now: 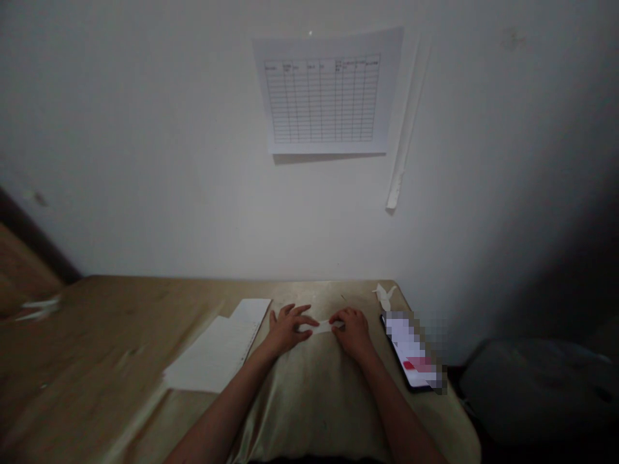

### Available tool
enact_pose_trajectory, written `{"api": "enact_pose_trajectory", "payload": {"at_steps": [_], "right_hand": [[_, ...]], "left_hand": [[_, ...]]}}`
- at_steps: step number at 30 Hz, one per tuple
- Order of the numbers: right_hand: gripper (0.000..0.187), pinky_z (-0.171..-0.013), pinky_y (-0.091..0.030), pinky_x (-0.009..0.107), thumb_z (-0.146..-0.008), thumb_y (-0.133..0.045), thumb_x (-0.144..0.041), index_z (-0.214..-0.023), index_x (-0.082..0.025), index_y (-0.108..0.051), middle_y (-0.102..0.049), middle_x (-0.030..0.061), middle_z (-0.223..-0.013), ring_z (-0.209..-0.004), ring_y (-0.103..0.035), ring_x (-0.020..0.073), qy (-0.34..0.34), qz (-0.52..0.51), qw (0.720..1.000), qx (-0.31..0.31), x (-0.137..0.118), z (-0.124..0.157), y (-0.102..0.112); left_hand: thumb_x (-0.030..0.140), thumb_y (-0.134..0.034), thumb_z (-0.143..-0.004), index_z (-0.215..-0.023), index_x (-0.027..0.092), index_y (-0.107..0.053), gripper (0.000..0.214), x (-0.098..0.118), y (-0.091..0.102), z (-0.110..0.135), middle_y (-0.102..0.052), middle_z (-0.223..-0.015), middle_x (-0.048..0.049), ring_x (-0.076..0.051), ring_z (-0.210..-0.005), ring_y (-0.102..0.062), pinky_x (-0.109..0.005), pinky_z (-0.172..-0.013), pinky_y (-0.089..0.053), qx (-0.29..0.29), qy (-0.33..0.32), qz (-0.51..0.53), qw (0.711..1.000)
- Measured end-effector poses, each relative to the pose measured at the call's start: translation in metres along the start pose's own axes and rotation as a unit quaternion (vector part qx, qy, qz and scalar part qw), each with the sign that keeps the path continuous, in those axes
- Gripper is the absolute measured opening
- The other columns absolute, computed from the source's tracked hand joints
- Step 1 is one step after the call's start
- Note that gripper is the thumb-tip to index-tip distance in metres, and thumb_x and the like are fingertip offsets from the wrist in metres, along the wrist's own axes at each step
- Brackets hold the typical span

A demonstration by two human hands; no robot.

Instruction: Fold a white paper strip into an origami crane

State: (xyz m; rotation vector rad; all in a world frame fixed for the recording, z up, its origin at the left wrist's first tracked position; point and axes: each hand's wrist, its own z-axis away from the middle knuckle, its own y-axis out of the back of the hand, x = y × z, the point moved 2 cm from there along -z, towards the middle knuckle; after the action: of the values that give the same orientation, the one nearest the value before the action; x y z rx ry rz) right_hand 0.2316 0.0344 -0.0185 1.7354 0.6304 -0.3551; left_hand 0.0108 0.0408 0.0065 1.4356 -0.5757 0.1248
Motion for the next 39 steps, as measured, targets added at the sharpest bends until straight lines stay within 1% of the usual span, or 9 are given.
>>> {"api": "enact_pose_trajectory", "payload": {"at_steps": [5, 12, 19, 27, 33, 39], "right_hand": [[0.028, -0.1, -0.044, 0.036, -0.08, -0.063, -0.012, -0.097, -0.028, -0.078, -0.075, 0.0035, -0.108, -0.11, -0.063, 0.0244, 0.006, -0.013, 1.0, -0.013, 0.005, -0.001, 0.0], [0.029, -0.104, -0.042, 0.039, -0.082, -0.062, -0.012, -0.099, -0.028, -0.078, -0.072, 0.004, -0.112, -0.115, -0.06, 0.0252, 0.002, -0.021, 0.999, -0.03, 0.009, -0.001, -0.002], [0.028, -0.107, -0.04, 0.04, -0.082, -0.061, -0.012, -0.1, -0.026, -0.077, -0.071, 0.0059, -0.113, -0.117, -0.058, 0.0261, 0.023, -0.013, 0.999, -0.021, 0.006, 0.003, -0.002], [0.029, -0.108, -0.039, 0.042, -0.08, -0.068, -0.017, -0.107, -0.026, -0.075, -0.07, 0.006, -0.115, -0.118, -0.056, 0.0266, 0.093, -0.031, 0.995, -0.023, -0.012, 0.005, 0.001], [0.02, -0.112, -0.035, 0.045, -0.085, -0.069, -0.018, -0.099, -0.028, -0.078, -0.072, 0.0048, -0.112, -0.119, -0.056, 0.0255, 0.136, -0.005, 0.991, -0.004, -0.014, 0.007, 0.0], [0.016, -0.113, -0.034, 0.046, -0.089, -0.069, -0.021, -0.095, -0.03, -0.08, -0.074, 0.003, -0.107, -0.114, -0.058, 0.0241, 0.146, 0.032, 0.989, 0.003, -0.016, 0.007, -0.002]], "left_hand": [[0.036, -0.074, -0.088, -0.114, 0.053, -0.075, 0.031, 0.002, 0.001, 0.002, -0.05, -0.16, 0.0102, -0.04, -0.156, -0.026, -0.082, -0.117, -0.002, 0.0, -0.001, -0.006, 1.0], [0.038, -0.072, -0.09, -0.115, 0.054, -0.075, 0.029, 0.0, 0.0, 0.003, -0.051, -0.159, 0.0111, -0.039, -0.155, -0.027, -0.082, -0.118, -0.001, 0.006, -0.007, -0.009, 1.0], [0.039, -0.071, -0.091, -0.116, 0.055, -0.074, 0.03, -0.003, -0.004, 0.003, -0.051, -0.159, 0.0108, -0.039, -0.155, -0.028, -0.082, -0.117, 0.0, 0.015, -0.017, -0.007, 1.0], [0.047, -0.08, -0.084, -0.116, 0.053, -0.074, 0.034, 0.002, -0.001, 0.007, -0.052, -0.159, 0.0079, -0.04, -0.154, -0.028, -0.081, -0.118, 0.0, 0.016, -0.021, -0.005, 1.0], [0.046, -0.079, -0.086, -0.113, 0.053, -0.076, 0.027, 0.001, -0.003, 0.004, -0.055, -0.156, 0.0071, -0.039, -0.152, -0.032, -0.083, -0.116, -0.002, 0.037, -0.03, -0.008, 0.999], [0.048, -0.08, -0.085, -0.112, 0.051, -0.077, 0.027, 0.001, -0.003, 0.003, -0.058, -0.152, 0.005, -0.038, -0.15, -0.033, -0.081, -0.118, -0.002, 0.045, -0.044, -0.013, 0.998]]}}
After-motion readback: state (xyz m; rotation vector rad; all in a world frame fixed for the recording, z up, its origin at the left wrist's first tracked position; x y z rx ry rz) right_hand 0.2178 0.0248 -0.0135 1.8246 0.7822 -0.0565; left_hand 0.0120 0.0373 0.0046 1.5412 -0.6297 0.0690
